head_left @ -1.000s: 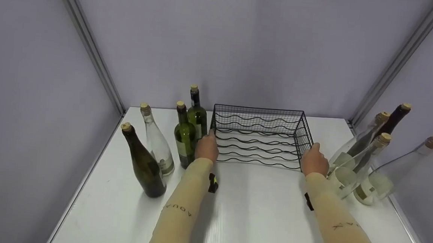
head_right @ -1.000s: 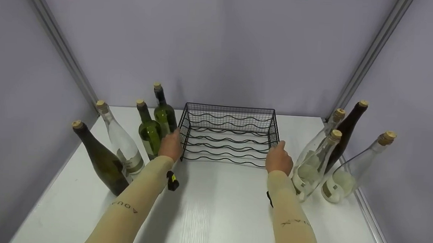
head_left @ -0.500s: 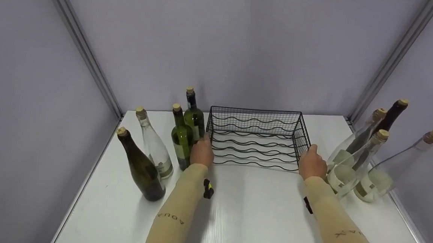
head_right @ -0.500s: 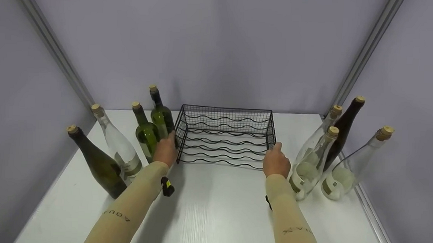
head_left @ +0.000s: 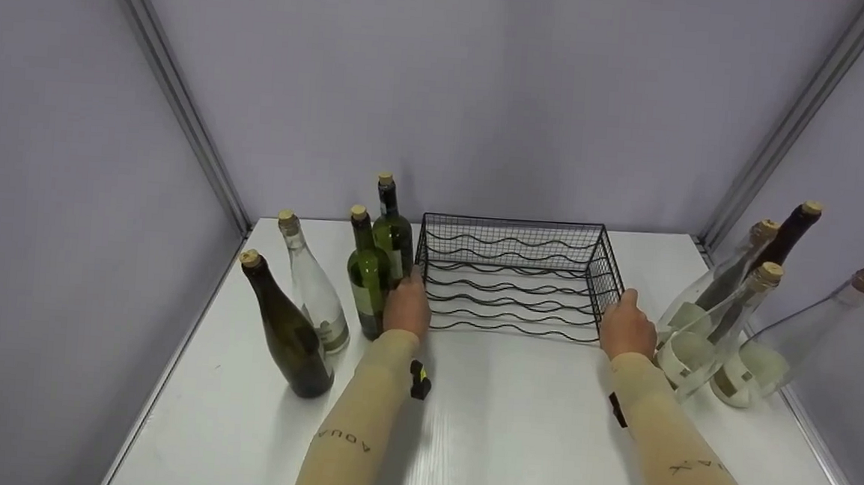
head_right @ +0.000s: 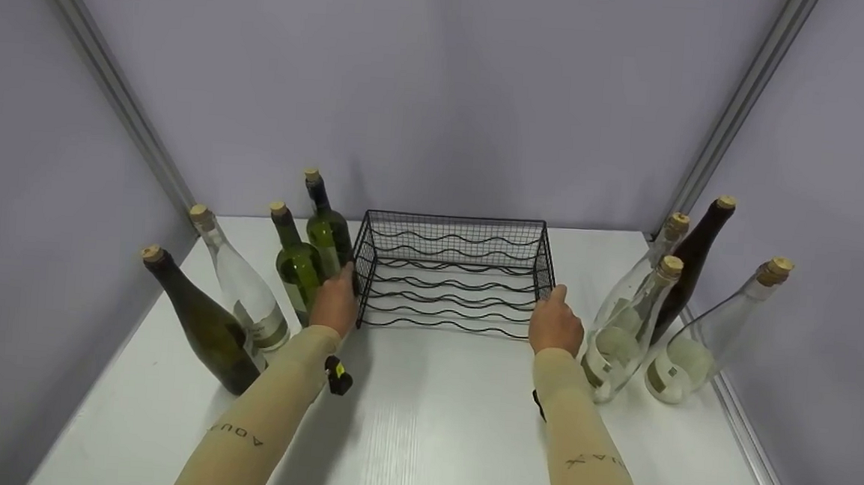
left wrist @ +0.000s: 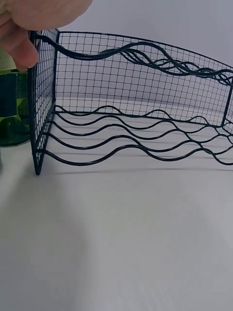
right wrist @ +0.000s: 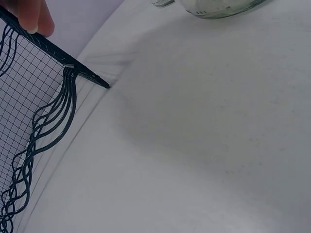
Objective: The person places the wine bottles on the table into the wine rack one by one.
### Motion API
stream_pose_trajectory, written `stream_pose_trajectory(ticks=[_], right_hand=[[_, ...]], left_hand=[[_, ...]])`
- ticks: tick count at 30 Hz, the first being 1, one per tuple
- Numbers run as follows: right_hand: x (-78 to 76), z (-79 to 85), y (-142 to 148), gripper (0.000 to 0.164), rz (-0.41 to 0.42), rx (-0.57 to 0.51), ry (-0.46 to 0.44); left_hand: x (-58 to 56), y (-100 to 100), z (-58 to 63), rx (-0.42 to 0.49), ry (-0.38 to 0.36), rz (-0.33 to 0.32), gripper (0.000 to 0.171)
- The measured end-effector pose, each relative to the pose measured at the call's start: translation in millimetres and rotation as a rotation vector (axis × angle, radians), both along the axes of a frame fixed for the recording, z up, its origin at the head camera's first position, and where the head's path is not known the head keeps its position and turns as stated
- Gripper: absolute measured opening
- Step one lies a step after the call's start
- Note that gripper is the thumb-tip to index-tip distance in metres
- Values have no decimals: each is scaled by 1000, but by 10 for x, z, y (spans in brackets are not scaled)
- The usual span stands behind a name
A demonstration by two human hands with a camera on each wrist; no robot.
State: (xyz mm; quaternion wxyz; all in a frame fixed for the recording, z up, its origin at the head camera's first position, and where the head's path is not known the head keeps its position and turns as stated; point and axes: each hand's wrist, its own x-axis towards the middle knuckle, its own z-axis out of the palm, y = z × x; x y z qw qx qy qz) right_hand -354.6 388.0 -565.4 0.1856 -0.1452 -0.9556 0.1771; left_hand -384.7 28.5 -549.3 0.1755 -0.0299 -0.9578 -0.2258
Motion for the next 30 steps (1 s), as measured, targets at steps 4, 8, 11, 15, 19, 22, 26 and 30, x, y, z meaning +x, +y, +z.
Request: stream_pose_trajectory(ticks=[4,8,11,15,19,22,26,30], right_hand=[[-7,14,-2,19,11,-4,1],[0,17,-7,17,12,-9,-4],[6,15,-7,18,16,-15,3],[25,17,-8,18,32,-19,11],[48,64,2,18,48,-33,-12],[78,116,7,21,74,-66,-66],[174,190,16,42,129,-168,-125],[357,265,-21,61,141,-200,-59]], left_hand=[[10,4,-2,11,4,6,47],[16,-8,-19,9,18,11,48],[26,-23,-34,14,36,0,49],[66,-56,-95,24,15,-29,57],[121,-104,-201,67,-66,-102,68],[189,-166,-294,100,-126,-169,70],[341,-254,-409,103,-180,-234,69],[498,-341,-506,98,-179,-278,66]])
